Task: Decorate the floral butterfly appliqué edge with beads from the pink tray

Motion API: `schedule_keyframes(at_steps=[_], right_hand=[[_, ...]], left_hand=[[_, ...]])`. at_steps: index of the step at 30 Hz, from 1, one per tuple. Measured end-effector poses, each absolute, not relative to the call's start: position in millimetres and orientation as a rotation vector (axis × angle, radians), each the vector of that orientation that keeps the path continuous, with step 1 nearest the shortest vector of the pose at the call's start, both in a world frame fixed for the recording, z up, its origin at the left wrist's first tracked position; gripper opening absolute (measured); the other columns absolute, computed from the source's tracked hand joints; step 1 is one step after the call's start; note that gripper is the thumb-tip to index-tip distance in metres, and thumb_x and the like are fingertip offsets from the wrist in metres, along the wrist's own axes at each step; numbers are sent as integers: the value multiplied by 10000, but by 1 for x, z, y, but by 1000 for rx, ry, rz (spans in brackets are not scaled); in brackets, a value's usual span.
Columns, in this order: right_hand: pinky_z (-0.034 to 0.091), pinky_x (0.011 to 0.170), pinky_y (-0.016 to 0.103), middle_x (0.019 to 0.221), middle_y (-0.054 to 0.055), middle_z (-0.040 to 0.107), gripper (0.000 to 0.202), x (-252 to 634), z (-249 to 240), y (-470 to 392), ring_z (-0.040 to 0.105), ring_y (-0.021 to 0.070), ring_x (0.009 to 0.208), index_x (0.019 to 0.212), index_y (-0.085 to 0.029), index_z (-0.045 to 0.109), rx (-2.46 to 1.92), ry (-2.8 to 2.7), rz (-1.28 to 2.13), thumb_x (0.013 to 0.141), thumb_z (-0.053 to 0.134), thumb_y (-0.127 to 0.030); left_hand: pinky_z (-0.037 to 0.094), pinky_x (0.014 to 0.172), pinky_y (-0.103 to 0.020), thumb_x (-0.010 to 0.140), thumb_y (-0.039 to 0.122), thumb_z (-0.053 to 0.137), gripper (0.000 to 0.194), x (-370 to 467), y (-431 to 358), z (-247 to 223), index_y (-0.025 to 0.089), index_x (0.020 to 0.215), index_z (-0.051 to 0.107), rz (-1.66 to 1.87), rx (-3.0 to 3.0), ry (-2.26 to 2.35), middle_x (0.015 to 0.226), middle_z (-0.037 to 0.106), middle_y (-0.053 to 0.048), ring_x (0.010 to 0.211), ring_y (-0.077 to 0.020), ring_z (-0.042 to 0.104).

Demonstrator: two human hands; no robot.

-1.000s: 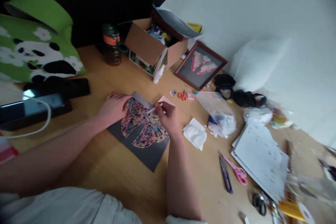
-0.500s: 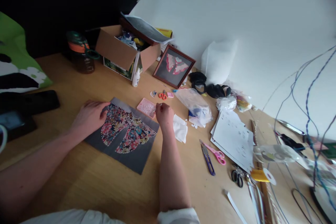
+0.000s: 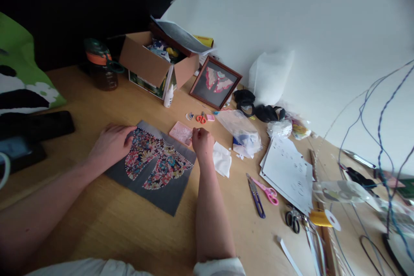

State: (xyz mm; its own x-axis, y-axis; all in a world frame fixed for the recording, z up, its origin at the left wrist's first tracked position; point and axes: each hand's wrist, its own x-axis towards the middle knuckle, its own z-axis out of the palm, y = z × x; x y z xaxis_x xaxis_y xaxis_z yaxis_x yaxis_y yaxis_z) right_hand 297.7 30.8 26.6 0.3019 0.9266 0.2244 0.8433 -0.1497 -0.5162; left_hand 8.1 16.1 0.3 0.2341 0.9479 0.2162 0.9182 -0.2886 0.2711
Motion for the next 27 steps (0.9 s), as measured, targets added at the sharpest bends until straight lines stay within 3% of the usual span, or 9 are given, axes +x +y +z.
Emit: schedule_keyframes(at_steps=[27], right_hand=[[417,663,264,691,82,755,340,294,27,31,715,222,738,639,-200,650,-2061,-1591,186,930,506,-300]], left_hand=[[423,1061,-495,886,190,432,435,10,15,-1,104,1251,652,543,2387,1823,1136,736,-158,1068,-312,669]])
